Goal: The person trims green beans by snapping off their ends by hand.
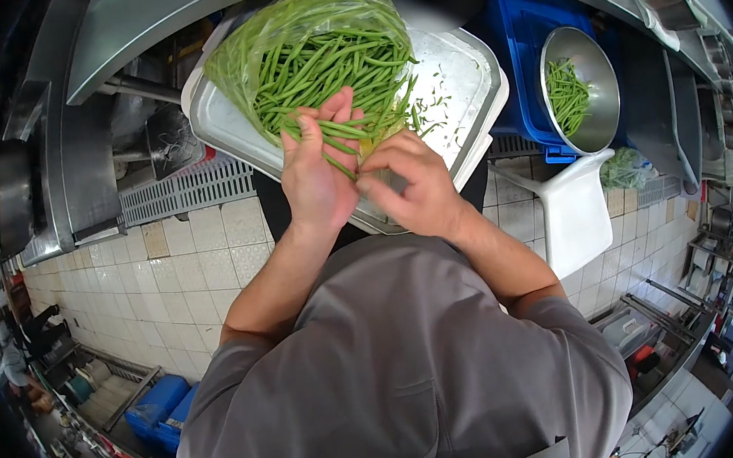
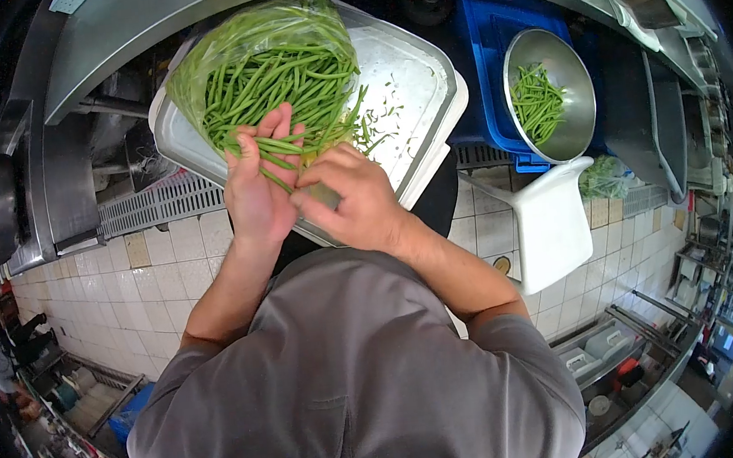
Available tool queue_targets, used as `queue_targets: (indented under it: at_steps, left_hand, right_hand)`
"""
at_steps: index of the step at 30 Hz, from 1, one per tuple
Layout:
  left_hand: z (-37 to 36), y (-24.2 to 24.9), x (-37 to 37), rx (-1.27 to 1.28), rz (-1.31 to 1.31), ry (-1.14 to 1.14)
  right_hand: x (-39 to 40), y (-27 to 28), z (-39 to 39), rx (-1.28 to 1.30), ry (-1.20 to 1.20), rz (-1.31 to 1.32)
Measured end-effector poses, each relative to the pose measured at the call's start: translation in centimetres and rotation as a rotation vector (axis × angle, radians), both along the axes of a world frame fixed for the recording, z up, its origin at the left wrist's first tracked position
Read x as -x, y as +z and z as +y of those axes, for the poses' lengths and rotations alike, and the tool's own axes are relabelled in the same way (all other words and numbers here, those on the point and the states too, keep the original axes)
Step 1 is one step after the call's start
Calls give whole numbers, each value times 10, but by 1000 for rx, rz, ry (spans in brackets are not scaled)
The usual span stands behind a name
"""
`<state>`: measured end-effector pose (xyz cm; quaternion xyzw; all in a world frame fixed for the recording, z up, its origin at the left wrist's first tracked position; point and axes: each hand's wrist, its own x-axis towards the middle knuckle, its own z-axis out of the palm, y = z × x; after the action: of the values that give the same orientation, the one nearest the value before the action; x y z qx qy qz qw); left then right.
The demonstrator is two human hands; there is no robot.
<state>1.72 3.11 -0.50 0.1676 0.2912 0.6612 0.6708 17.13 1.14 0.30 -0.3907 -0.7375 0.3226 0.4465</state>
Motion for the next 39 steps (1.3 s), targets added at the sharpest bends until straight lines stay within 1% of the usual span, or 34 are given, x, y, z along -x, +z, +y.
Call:
queue_targets:
  at_steps: [3,6,12,13,15,16,18,19,22,23,26,27,28,30,32,33,34,36,37,39]
  left_hand:
    - [-1,5,-3,-1,49,11]
    - [-1,3,-1,-23,44,24]
    - [-6,7,0,25,42,1]
    - [-7,7,-1,51,35,-15]
    - [-9,8,-2,105,26,-45]
    - [-8,8,0,51,4,-54]
    - [-2,10,9,-59,-43,-88]
    - [2,16,10,-75,-46,-53]
    - [13,29,11,45,-80,-119]
    - [17,34,-3,120,-71,-171]
    - [31,39,-60,285,-123,-639]
    - [35,44,-88,335,-135,-689]
    - [42,52,-121,381,-148,-733]
    - [58,82,-190,244,-217,-899]
    - [80,90,-233,125,-347,-1085]
    - [78,93,-252,160,-88,-874]
    - [76,88,-253,109,12,-794]
    - [73,60,-243,7,216,-624]
    - [73,45,-218,-75,149,-747]
    - [57,33,-155,-130,184,-836]
  right_hand:
    - [7,2,-7,15,-10,-37]
    - [9,-1,-8,29,-43,-46]
    - [9,-10,-6,1,-4,-20]
    - [9,-13,-6,-12,16,39]
    - [2,-6,-12,217,103,115]
    - [-3,-3,-15,331,148,154]
    - [-15,-6,-22,348,58,158]
    - [-23,-9,-23,355,1,159]
    - [-47,-29,-16,-24,-175,-137]
    - [-51,-36,-18,-12,-242,-136]
    - [-62,-45,-23,11,-276,-205]
    - [-59,-36,-24,-90,-369,-168]
    - [-57,-41,-23,-87,-352,-183]
    - [-54,-57,-22,-78,-295,-215]
    - [-55,-51,-23,-73,-310,-220]
    - [-56,-52,-23,-48,-303,-206]
    - [-57,-51,-24,-19,-294,-189]
    - [-64,-43,-27,-95,-301,-92]
    - [-68,-41,-27,-133,-307,-39]
    - [-75,-47,-29,-91,-219,-9]
